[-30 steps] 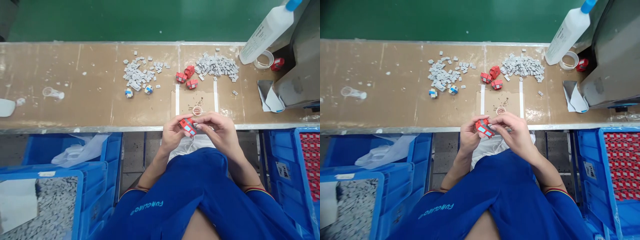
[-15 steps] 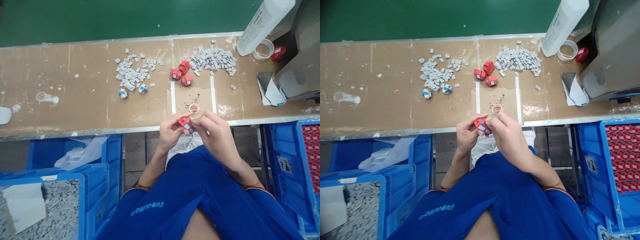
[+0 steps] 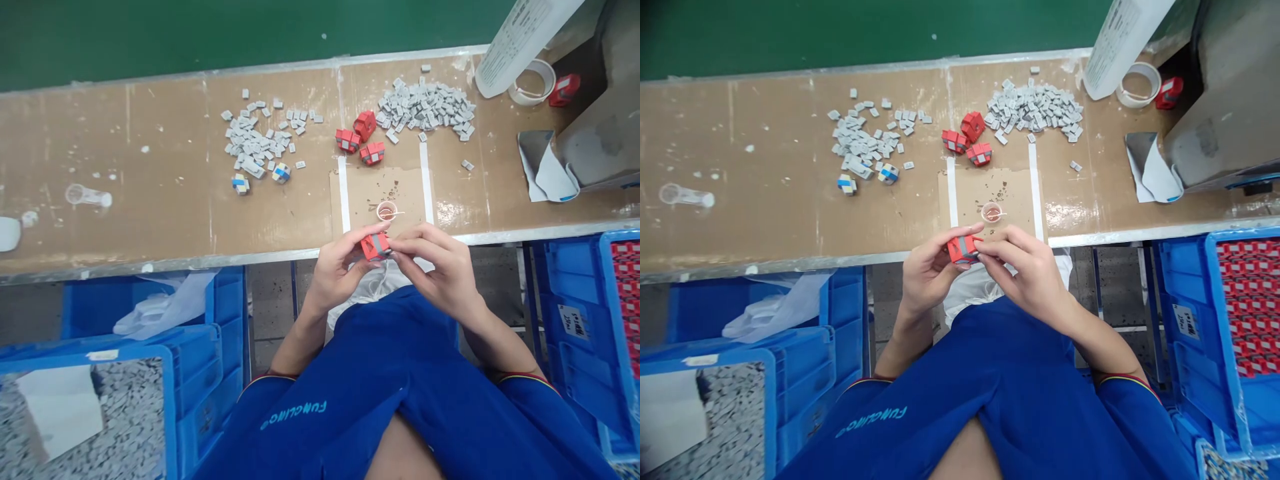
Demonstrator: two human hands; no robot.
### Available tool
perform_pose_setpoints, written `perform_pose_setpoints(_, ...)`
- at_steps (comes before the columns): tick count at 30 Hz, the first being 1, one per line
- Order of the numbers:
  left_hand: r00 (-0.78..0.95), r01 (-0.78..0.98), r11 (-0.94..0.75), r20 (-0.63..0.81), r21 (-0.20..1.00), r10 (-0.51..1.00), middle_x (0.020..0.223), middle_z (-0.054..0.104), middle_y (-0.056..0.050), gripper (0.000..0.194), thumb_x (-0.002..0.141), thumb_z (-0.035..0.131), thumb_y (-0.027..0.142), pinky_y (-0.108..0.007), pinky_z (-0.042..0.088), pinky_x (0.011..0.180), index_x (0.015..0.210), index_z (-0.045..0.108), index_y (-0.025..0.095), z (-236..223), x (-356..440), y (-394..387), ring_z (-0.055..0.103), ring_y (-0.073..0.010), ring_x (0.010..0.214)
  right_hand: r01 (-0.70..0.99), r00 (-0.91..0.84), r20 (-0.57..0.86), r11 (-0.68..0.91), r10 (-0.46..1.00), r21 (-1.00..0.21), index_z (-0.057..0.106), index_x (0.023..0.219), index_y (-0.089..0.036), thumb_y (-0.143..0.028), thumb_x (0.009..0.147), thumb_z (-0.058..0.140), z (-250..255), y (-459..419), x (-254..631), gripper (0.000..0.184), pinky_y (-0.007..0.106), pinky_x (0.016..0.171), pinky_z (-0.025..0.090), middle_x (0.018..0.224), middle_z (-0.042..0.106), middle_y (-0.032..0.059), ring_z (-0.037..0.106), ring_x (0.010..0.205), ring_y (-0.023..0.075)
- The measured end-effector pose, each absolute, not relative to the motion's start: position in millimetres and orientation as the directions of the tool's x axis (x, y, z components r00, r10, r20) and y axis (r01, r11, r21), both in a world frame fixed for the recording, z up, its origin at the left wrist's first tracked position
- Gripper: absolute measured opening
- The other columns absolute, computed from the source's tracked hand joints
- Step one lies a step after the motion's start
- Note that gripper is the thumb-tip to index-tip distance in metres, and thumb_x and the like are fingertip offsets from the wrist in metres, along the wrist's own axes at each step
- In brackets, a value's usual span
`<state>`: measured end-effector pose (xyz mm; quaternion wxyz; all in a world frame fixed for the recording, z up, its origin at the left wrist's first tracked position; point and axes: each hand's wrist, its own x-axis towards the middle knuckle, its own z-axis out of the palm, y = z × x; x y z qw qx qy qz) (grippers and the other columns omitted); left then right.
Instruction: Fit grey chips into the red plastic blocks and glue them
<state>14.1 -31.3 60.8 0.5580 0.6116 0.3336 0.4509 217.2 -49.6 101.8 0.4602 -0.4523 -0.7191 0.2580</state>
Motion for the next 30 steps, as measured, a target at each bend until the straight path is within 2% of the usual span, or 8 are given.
perform_pose_setpoints(5,0.387,-0.076,-0.225,0.237,0.971,0.891,0.138,0.076,-0.010,0.046,0.098,0.073,0.022,-0.040,0.065,0.105,0.143,0.068,0.028,65.6,15.9,-29.6,0.075,-0.0280,0.126,0.418,-0.201,0.459,0.500,0.865,-0.758,0.075,0.105,-0.023,-0.014,0.099,0.067,105.0,-48.1,219.3,0.014,0.025,0.064,0.054,0.084,0.068,0.0016,0.065,0.073,0.0127)
perform_pose_setpoints(11,0.406,-0.051,-0.292,0.287,0.955,0.868,0.137,0.077,-0.009,0.044,0.096,0.075,0.020,-0.040,0.065,0.107,0.139,0.070,0.027,65.6,13.0,-25.2,0.076,-0.0272,0.124,0.404,-0.201,0.432,0.477,0.879,-0.781,0.074,0.100,-0.023,-0.014,0.099,0.067,98.9,-47.8,216.7,0.011,0.024,0.059,0.049,0.077,0.061,-0.0018,0.058,0.064,0.0106)
perform_pose_setpoints(17,0.388,-0.068,-0.275,0.280,0.959,0.878,0.138,0.077,-0.008,0.049,0.094,0.077,0.019,-0.036,0.065,0.105,0.142,0.069,0.028,69.4,6.9,-25.1,0.076,-0.0254,0.124,0.388,-0.221,0.464,0.514,0.858,-0.765,0.074,0.106,-0.021,-0.012,0.099,0.067,100.4,-46.2,213.4,0.014,0.025,0.065,0.054,0.086,0.068,0.0014,0.065,0.074,0.0118)
perform_pose_setpoints(21,0.391,-0.151,-0.267,0.305,0.952,0.868,0.138,0.076,-0.011,0.047,0.096,0.077,0.025,-0.038,0.065,0.106,0.142,0.069,0.026,70.6,5.2,-22.2,0.077,-0.0259,0.122,0.346,-0.245,0.452,0.512,0.858,-0.786,0.075,0.107,-0.020,-0.016,0.099,0.070,102.9,-45.9,215.1,0.010,0.025,0.066,0.057,0.088,0.072,0.0022,0.068,0.075,0.0122)
perform_pose_setpoints(26,0.292,-0.169,-0.353,0.389,0.920,0.874,0.133,0.078,-0.009,0.050,0.089,0.085,0.030,-0.037,0.067,0.100,0.137,0.073,0.028,68.5,12.0,-21.2,0.078,-0.0263,0.118,0.436,-0.076,0.537,0.513,0.840,-0.740,0.075,0.113,-0.023,-0.010,0.098,0.070,104.6,-56.1,202.2,0.021,0.032,0.079,0.064,0.102,0.079,0.0064,0.077,0.093,0.0182)
perform_pose_setpoints(30,0.149,-0.158,-0.456,0.478,0.876,0.866,0.124,0.082,-0.004,0.056,0.081,0.092,0.025,-0.035,0.069,0.094,0.133,0.075,0.032,65.4,20.5,-26.2,0.080,-0.0238,0.112,0.510,0.011,0.571,0.487,0.821,-0.709,0.072,0.112,-0.023,-0.005,0.097,0.067,103.5,-64.5,188.4,0.024,0.033,0.078,0.064,0.103,0.079,0.0072,0.078,0.092,0.0186)
